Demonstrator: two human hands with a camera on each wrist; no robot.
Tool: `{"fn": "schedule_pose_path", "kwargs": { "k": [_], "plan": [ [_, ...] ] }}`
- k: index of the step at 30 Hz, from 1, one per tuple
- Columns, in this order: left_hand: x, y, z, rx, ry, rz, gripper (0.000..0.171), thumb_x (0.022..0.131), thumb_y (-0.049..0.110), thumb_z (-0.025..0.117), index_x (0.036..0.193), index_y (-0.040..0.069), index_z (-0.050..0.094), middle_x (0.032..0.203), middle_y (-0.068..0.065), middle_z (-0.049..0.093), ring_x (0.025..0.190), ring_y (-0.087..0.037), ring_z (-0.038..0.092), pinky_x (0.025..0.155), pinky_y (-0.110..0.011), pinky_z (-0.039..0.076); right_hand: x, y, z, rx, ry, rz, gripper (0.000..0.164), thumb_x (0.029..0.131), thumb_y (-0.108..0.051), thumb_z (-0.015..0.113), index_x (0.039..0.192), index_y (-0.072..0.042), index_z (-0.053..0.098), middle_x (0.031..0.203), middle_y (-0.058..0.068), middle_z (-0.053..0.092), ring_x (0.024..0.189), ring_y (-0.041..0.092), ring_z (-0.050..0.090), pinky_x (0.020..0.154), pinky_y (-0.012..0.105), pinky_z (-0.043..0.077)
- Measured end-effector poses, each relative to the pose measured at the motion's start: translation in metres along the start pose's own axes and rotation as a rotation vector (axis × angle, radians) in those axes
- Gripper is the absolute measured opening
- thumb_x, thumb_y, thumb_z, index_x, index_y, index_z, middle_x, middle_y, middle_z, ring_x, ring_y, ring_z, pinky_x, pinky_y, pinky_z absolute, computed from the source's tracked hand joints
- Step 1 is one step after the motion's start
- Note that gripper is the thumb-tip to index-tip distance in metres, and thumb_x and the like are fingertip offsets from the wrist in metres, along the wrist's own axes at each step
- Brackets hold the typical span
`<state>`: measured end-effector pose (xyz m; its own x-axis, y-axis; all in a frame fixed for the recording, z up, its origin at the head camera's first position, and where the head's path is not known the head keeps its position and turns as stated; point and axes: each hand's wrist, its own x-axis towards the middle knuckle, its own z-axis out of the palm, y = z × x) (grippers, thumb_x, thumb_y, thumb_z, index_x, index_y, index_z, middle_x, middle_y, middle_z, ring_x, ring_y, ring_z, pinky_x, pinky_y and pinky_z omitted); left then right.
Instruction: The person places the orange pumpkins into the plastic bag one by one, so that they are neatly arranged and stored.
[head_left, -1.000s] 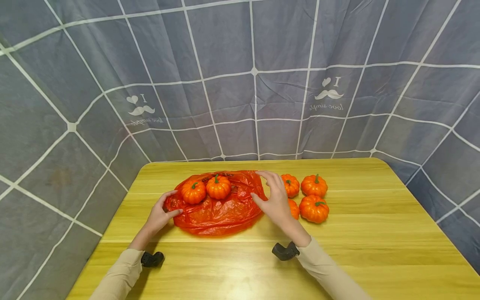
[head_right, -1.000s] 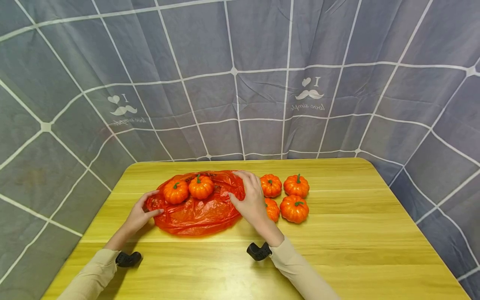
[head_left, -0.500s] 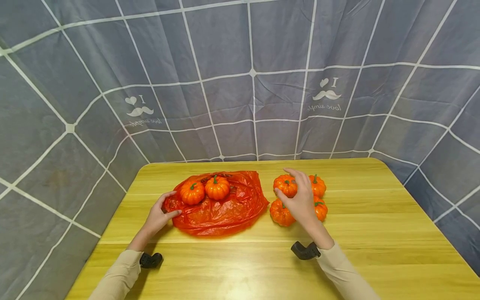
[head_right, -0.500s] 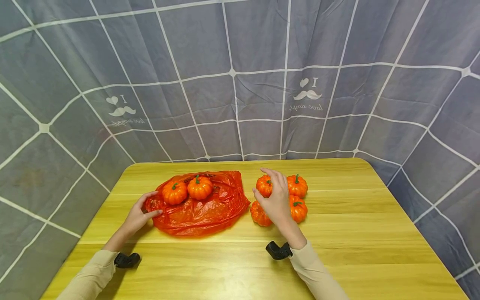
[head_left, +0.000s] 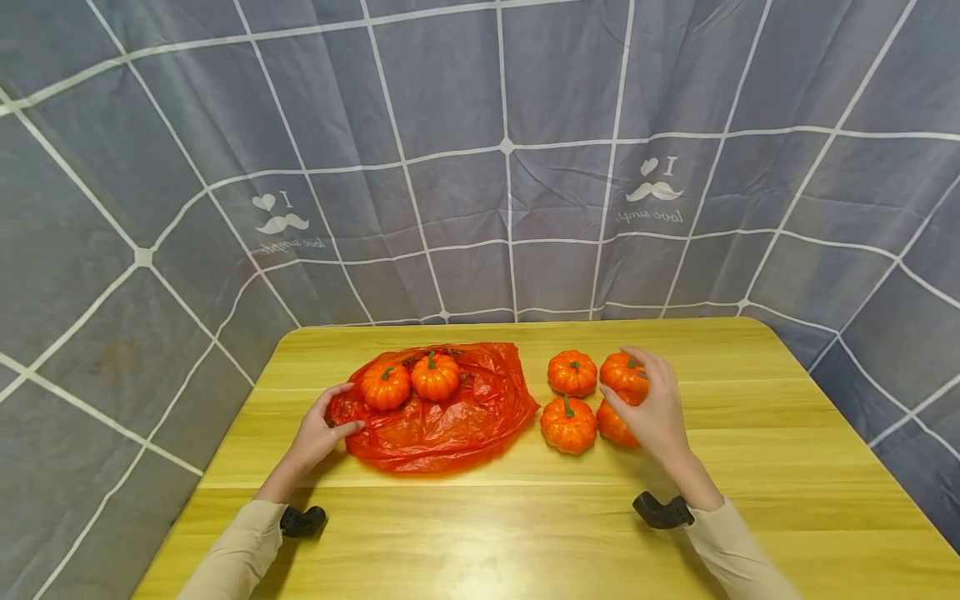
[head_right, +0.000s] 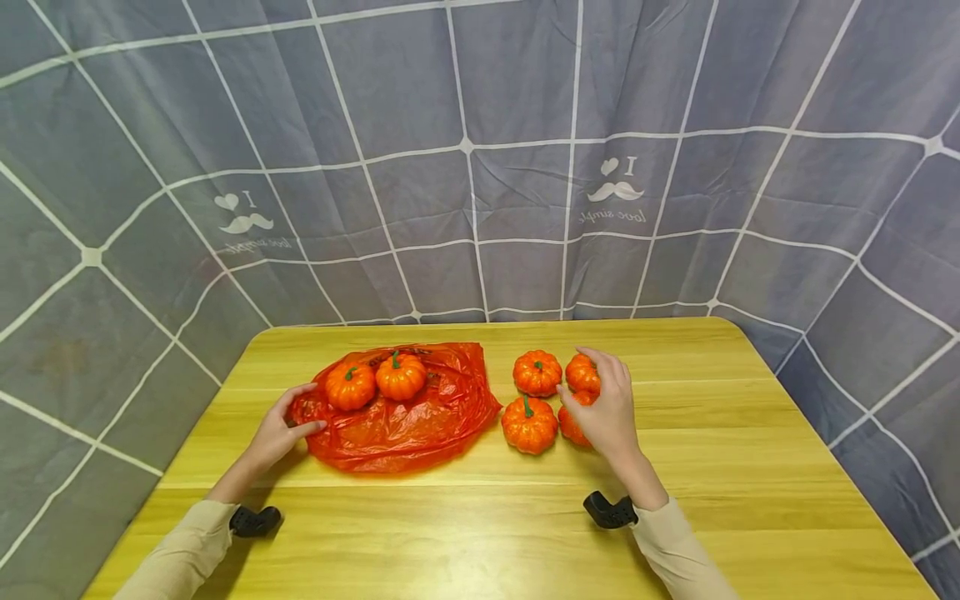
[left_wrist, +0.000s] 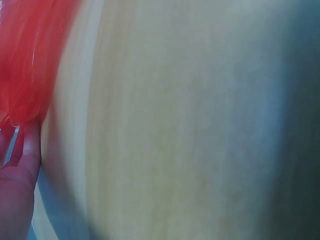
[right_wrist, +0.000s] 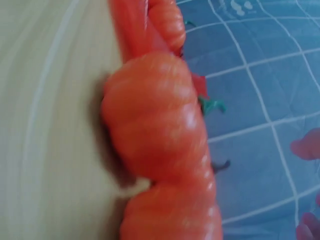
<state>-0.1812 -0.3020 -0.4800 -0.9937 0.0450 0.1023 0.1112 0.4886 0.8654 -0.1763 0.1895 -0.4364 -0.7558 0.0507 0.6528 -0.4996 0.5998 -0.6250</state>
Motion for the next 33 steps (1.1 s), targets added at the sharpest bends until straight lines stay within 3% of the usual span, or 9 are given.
{"fn": "schedule_pose_path", "kwargs": {
  "k": [5,11,14,16,19,23,27,30,33],
  "plan": [
    [0.001,-0.001,0.001,-0.002,-0.002,-0.009,0.067,0.084,0.007,0.071,0.142,0.002,0.037,0.148,-0.021,0.037,0.134,-0.036,0.039,0.089,0.001,0.027,-0.006,0.016,-0.012,0.029,-0.03,0.087,0.063,0.071,0.001,0.081,0.127,0.002,0.054,0.123,0.024,0.055,0.104,0.032,0.05,0.088,0.028,0.041],
    [0.0,-0.001,0.001,-0.012,-0.001,-0.001,0.067,0.084,0.006,0.071,0.142,0.002,0.038,0.148,-0.022,0.037,0.133,-0.036,0.04,0.089,0.0,0.028,-0.015,0.034,-0.021,0.042,-0.059,0.215,0.067,0.073,0.002,0.079,0.133,0.003,0.049,0.126,0.022,0.054,0.102,-0.004,0.045,0.086,0.018,0.041],
    [0.0,-0.001,0.001,-0.007,-0.001,-0.003,0.067,0.084,0.007,0.071,0.142,0.002,0.038,0.148,-0.021,0.038,0.133,-0.036,0.04,0.09,0.0,0.028,-0.021,0.042,-0.024,0.049,-0.081,0.239,0.069,0.073,0.003,0.078,0.134,0.005,0.047,0.126,0.022,0.053,0.101,-0.01,0.041,0.086,0.014,0.04],
    [0.0,0.0,0.0,-0.001,-0.002,-0.009,0.067,0.084,0.007,0.071,0.142,0.003,0.038,0.148,-0.021,0.038,0.133,-0.036,0.04,0.09,0.0,0.028,-0.024,0.044,-0.027,0.042,-0.108,0.262,0.069,0.074,0.0,0.078,0.135,0.004,0.046,0.127,0.021,0.052,0.102,-0.005,0.043,0.086,0.012,0.04],
    [0.0,0.002,0.0,0.009,-0.004,-0.016,0.066,0.085,0.006,0.07,0.142,0.002,0.038,0.148,-0.021,0.037,0.134,-0.037,0.039,0.09,-0.001,0.027,-0.027,0.046,-0.031,0.052,-0.163,0.315,0.07,0.077,-0.006,0.078,0.138,0.002,0.043,0.131,0.022,0.051,0.109,0.013,0.049,0.087,0.011,0.039],
    [-0.005,0.018,-0.001,0.007,-0.005,-0.011,0.063,0.085,0.001,0.068,0.14,-0.003,0.038,0.147,-0.025,0.037,0.133,-0.041,0.038,0.09,-0.001,0.027,-0.029,0.046,-0.036,0.083,-0.251,0.413,0.075,0.082,-0.019,0.076,0.142,-0.002,0.037,0.136,0.024,0.047,0.117,0.034,0.047,0.086,0.009,0.036],
    [-0.012,0.037,0.0,0.014,-0.008,-0.001,0.061,0.084,0.0,0.068,0.138,-0.007,0.039,0.144,-0.029,0.039,0.13,-0.043,0.04,0.09,-0.003,0.031,-0.031,0.046,-0.039,0.095,-0.314,0.471,0.079,0.083,-0.024,0.075,0.145,-0.002,0.032,0.14,0.025,0.043,0.121,0.038,0.046,0.086,0.008,0.035],
    [-0.014,0.042,0.0,0.018,-0.01,0.002,0.061,0.084,0.0,0.068,0.138,-0.007,0.039,0.143,-0.029,0.039,0.129,-0.044,0.041,0.09,-0.004,0.032,-0.033,0.045,-0.038,0.106,-0.34,0.477,0.081,0.083,-0.023,0.075,0.146,-0.001,0.03,0.142,0.025,0.041,0.122,0.039,0.045,0.086,0.007,0.036],
    [-0.012,0.037,0.0,0.013,-0.007,0.0,0.061,0.084,0.0,0.068,0.138,-0.007,0.039,0.143,-0.029,0.039,0.128,-0.044,0.041,0.089,-0.003,0.033,-0.036,0.045,-0.036,0.123,-0.351,0.469,0.08,0.083,-0.02,0.075,0.145,0.0,0.03,0.142,0.026,0.04,0.122,0.04,0.045,0.086,0.005,0.035]
  ]
}}
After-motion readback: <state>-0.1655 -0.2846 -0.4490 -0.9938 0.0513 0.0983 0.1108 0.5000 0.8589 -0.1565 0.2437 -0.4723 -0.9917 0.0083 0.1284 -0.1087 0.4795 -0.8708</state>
